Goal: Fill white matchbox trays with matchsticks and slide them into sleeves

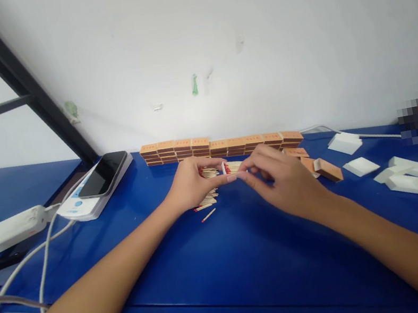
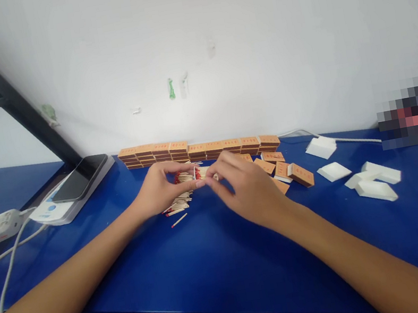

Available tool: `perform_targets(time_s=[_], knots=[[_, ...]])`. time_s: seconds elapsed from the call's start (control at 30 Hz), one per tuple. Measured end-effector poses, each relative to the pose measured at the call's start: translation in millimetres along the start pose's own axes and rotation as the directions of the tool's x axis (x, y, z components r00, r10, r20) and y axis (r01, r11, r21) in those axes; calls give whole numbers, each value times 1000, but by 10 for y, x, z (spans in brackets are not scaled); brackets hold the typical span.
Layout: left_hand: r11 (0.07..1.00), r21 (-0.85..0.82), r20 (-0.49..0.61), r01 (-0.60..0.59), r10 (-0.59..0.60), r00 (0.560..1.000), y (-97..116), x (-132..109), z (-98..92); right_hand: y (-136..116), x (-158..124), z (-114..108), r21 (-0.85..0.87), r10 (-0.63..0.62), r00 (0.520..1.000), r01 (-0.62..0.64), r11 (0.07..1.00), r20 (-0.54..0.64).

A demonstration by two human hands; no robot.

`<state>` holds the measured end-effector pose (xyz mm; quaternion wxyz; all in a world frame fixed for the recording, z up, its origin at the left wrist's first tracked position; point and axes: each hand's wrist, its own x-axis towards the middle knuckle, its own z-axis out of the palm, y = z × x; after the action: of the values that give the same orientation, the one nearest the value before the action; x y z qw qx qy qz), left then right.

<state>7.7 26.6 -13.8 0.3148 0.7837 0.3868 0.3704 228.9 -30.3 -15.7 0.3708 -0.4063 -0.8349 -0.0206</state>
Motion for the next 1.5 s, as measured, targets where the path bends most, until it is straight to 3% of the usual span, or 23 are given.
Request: perform_targets(time_s=[0.13, 0.23, 0.6, 0.77, 0.97, 1.07, 1.17, 1.27, 1.5], knots=[[999, 47, -46, -24, 26, 999, 1, 7, -23, -183, -72, 202, 103, -140, 972, 122, 987, 189], [998, 55, -52, -31, 34, 998, -1, 10, -25, -236, -117, 345, 95, -156, 942, 133, 987, 297], [997, 40, -43, -60, 62, 997, -14, 9, -33, -247, -133, 442, 65, -136, 931, 121, 991, 338], [998, 18, -37, -52, 53, 998, -2, 10, -32, -252, -114, 461, 126, -96, 926, 53, 991, 364], [997, 48, -59, -66, 69, 996, -15, 12, -44, -300, -74, 369, 152, -100, 901, 38, 988, 422], [993, 81, -62, -84, 89, 994, -36, 19, -50, -248, -36, 212, 163, -98, 926, 40, 986, 366], [994, 87, -52, -67, 72, 996, -51, 24, -42, -94, 15, 41, 107, 11, 982, -32, 994, 191], [997, 74, -25, -37, 39, 999, -42, 16, -21, 81, 54, -57, 13, 121, 992, -122, 992, 28], [1000, 1, 16, -28, 28, 999, 40, -25, 32, 160, 33, -8, -72, 142, 990, -141, 987, 10]])
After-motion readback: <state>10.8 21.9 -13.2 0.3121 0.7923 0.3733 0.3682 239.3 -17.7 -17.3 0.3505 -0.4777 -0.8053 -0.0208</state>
